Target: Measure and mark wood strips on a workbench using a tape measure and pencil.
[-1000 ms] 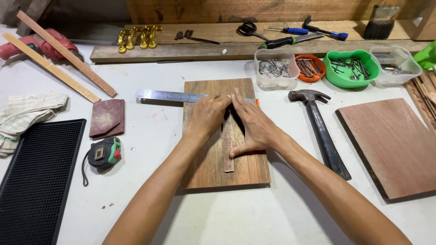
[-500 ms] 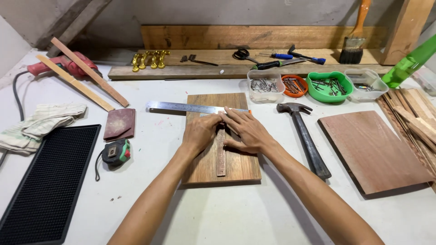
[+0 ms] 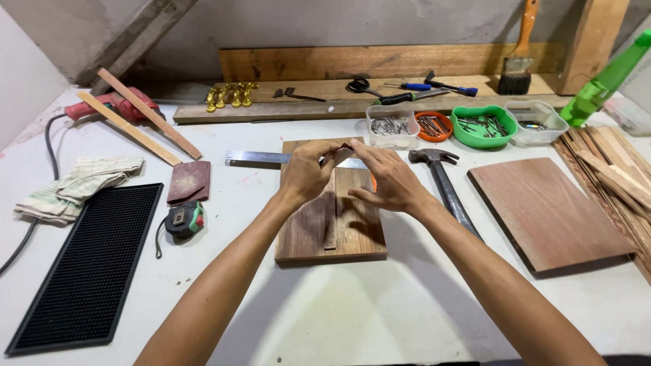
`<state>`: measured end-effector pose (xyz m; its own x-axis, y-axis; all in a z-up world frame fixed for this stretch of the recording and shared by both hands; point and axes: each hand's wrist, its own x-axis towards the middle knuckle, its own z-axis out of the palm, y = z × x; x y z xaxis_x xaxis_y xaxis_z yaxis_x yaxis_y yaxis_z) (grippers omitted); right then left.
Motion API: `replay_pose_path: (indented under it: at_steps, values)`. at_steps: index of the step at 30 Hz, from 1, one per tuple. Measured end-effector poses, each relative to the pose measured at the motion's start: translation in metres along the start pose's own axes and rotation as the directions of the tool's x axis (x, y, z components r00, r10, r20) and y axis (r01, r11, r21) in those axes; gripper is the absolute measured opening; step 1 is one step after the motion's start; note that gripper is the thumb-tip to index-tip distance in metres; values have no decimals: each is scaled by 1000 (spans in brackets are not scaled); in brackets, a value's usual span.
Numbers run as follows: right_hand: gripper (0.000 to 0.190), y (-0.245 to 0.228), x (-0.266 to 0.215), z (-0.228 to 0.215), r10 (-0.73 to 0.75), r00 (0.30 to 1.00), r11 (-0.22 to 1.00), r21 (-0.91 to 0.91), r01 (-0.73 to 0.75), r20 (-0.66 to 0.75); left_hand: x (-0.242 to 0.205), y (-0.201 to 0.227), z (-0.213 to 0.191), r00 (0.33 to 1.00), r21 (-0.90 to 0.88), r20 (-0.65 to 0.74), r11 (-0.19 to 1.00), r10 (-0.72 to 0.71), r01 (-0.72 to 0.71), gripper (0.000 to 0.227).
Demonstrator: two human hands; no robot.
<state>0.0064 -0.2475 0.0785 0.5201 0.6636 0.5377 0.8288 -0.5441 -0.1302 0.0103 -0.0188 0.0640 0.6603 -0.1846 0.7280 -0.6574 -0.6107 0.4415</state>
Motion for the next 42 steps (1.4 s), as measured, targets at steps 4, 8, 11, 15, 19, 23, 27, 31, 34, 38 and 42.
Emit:
replay_pose_path:
  at_steps: [4,8,11,15,19,23,27,31,34,38,42]
  values:
    - [104,10,-30,-5,52,999,997,-52,-52,-18,1,21,41,999,-56,-47,998,-26,24,18]
    - [103,20,-64,-23,50,998,995,-83,-54,-50,3,39,91,886,-426,227,776,-405,464,16]
    - [92,36,-92,-28,121,992,985,-117,-124,-33,4,46,126,855,-517,325,681,-404,518,18]
    - [85,47,-113,-35,177,984,970,-172,-169,29,12,75,128,901,-301,286,862,-326,407,28]
    - [83,56,-122,-31,160,985,974,-172,-148,60,20,103,117,782,37,425,872,-456,489,37]
    - [77,55,-119,-31,253,956,959,-166,-229,146,1,74,149,940,110,315,989,-128,98,8]
    - [67,59,-116,-34,270,930,959,-154,-237,249,-1,60,163,930,213,358,977,-82,4,8]
    - [59,61,-116,-32,305,885,948,-200,-247,351,-5,66,155,924,293,382,952,-30,-90,10]
    - [59,60,-114,-36,322,868,941,-229,-250,378,-6,68,149,902,304,423,951,-89,-49,11]
    - [52,67,-112,-41,269,908,958,-188,-218,320,0,61,139,878,136,470,976,86,-169,15]
    - [22,65,-99,-42,209,961,965,-197,-173,180,5,60,115,841,61,380,897,385,-439,12]
